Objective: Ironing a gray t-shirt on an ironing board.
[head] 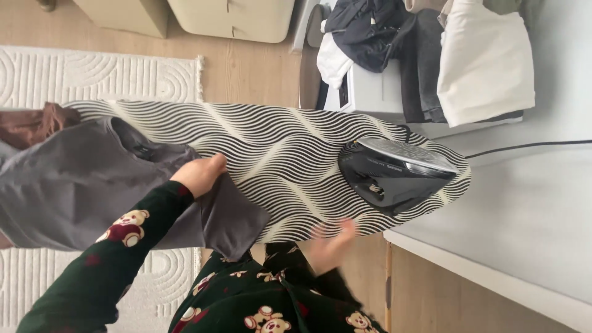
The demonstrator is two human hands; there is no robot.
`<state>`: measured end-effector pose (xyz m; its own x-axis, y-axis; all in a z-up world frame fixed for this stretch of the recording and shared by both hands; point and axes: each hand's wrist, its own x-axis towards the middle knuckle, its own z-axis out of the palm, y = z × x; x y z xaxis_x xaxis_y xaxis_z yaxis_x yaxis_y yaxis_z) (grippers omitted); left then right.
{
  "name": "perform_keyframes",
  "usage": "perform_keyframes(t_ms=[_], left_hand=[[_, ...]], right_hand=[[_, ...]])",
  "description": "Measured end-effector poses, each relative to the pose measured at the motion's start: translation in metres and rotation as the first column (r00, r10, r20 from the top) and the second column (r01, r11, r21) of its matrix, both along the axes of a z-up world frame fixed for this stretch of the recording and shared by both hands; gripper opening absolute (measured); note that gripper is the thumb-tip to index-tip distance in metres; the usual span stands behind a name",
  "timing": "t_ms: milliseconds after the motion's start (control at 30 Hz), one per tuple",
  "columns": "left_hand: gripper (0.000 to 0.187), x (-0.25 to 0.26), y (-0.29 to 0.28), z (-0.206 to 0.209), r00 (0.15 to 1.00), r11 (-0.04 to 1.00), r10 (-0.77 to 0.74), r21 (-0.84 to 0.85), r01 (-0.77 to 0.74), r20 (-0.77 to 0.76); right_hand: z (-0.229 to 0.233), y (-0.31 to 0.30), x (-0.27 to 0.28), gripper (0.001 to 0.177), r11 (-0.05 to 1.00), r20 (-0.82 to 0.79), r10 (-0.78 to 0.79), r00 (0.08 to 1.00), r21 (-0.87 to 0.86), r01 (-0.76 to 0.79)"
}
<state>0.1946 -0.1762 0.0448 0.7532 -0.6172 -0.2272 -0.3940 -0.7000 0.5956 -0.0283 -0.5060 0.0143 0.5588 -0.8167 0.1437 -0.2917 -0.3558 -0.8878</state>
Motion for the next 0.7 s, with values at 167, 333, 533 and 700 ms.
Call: perform_keyframes(t_ms=[167, 333, 533, 700], left_hand=[[0.019, 0.028, 0.011, 0.010, 0.980, 0.994, 0.091, -0.069, -0.080, 0.176], [0.023, 0.047, 0.012, 0.004, 0.994, 0.998, -0.012, 0.068, 0.004, 0.112], [0.053, 0.096, 0.047, 0.001, 0.915, 0.904, -0.288, 0.237, 0.357, -0.282], [0.064, 0.156, 0.054, -0.007, 0.741, 0.507, -0.513, 0.544, 0.669, -0.433]], right_hand=[[0.049, 0.094, 0.061, 0.073, 0.681, -0.237, 0.690, 0.683, -0.107, -0.725], [0.037, 0.110, 0.097, 0.049, 0.674, -0.565, 0.633, 0.530, 0.064, -0.736], [-0.049, 0.071, 0.075, 0.030, 0.765, -0.203, 0.596, 0.777, 0.436, -0.473], [-0.049, 0.060, 0.086, 0.031, 0.932, -0.207, 0.318, 0.925, 0.248, -0.265]])
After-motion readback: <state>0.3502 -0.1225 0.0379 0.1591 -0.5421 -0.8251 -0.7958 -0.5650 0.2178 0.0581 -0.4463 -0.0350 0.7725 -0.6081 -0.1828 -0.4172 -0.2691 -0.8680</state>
